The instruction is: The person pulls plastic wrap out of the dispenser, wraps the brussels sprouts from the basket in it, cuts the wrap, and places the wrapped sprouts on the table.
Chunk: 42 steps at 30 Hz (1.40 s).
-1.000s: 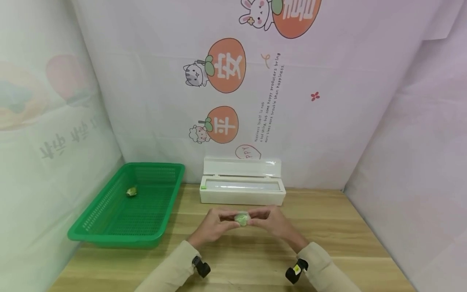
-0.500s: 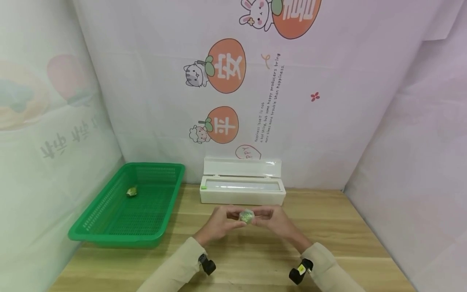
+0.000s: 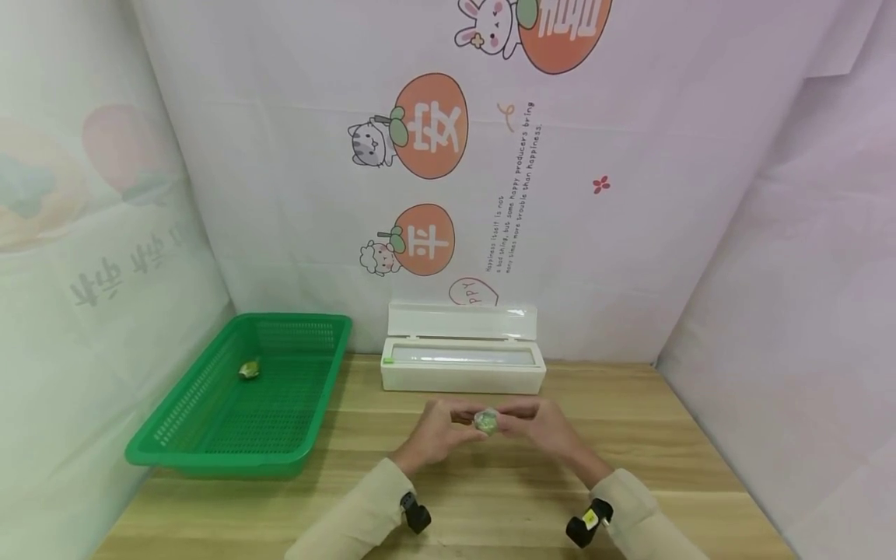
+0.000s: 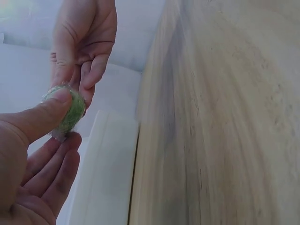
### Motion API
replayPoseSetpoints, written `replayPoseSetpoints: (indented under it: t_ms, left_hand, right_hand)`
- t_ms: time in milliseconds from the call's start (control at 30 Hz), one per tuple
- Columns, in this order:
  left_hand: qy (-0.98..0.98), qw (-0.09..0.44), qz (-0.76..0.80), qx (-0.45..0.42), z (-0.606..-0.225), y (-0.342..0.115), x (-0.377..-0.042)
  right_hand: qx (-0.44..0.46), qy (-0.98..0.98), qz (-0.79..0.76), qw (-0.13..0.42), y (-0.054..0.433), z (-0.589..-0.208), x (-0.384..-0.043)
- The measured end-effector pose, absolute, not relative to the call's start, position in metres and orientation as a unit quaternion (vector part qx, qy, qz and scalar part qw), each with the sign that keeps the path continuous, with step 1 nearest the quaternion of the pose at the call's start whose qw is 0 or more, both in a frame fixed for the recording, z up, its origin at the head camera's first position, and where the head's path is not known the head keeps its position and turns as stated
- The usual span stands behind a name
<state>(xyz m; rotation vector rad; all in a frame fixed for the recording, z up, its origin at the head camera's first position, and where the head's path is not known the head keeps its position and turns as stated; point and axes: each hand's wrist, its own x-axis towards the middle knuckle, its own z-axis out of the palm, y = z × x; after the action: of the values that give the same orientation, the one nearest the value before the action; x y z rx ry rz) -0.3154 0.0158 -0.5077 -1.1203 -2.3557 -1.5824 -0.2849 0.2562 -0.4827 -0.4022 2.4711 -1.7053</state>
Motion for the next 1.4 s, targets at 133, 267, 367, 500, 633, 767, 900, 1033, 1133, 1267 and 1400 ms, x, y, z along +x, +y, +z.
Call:
replayPoseSetpoints:
  t_ms: [133, 267, 367, 500, 633, 767, 900, 1033, 1133, 1267, 1400]
  left_hand:
    - [-0.773, 0.07, -0.521, -0.356, -0.513, 0.029, -0.318]
    - [-0.781, 0.073, -0.519, -0.34, -0.514, 0.043, -0.32]
    - [-0.788, 0.061, -0.52, -0.324, -0.511, 0.057, -0.321]
    - [-0.795, 0.053, -0.515, -0.315, -0.508, 0.078, -0.32]
    - [-0.804, 0.061, -0.494, -0.325, -0.506, 0.101, -0.317]
    - [-0.808, 0.08, -0.477, -0.337, -0.51, 0.123, -0.318]
    - [-0.81, 0.081, -0.474, -0.336, -0.517, 0.141, -0.322]
    - [-0.809, 0.064, -0.486, -0.324, -0.523, 0.159, -0.325]
    - [-0.809, 0.052, -0.495, -0.314, -0.529, 0.169, -0.327]
    - [-0.809, 0.042, -0.498, -0.31, -0.537, 0.177, -0.325]
    - [-0.814, 0.023, -0.494, -0.304, -0.541, 0.181, -0.322]
  right_hand:
    - [-0.117, 0.832, -0.54, 0.045, 0.268, -0.482, -0.284]
    - [-0.136, 0.865, -0.482, 0.009, 0.281, -0.482, -0.282]
    - [-0.153, 0.881, -0.447, -0.032, 0.29, -0.483, -0.28]
    - [-0.16, 0.887, -0.426, -0.075, 0.304, -0.485, -0.278]
    - [-0.139, 0.896, -0.41, -0.101, 0.322, -0.489, -0.277]
    - [-0.112, 0.903, -0.4, -0.109, 0.339, -0.492, -0.275]
    - [-0.094, 0.916, -0.375, -0.109, 0.354, -0.496, -0.274]
    - [-0.075, 0.925, -0.357, -0.105, 0.367, -0.501, -0.272]
    - [-0.066, 0.928, -0.352, -0.1, 0.374, -0.502, -0.27]
    - [-0.05, 0.929, -0.358, -0.08, 0.38, -0.504, -0.266]
    - [-0.036, 0.926, -0.371, -0.056, 0.384, -0.512, -0.264]
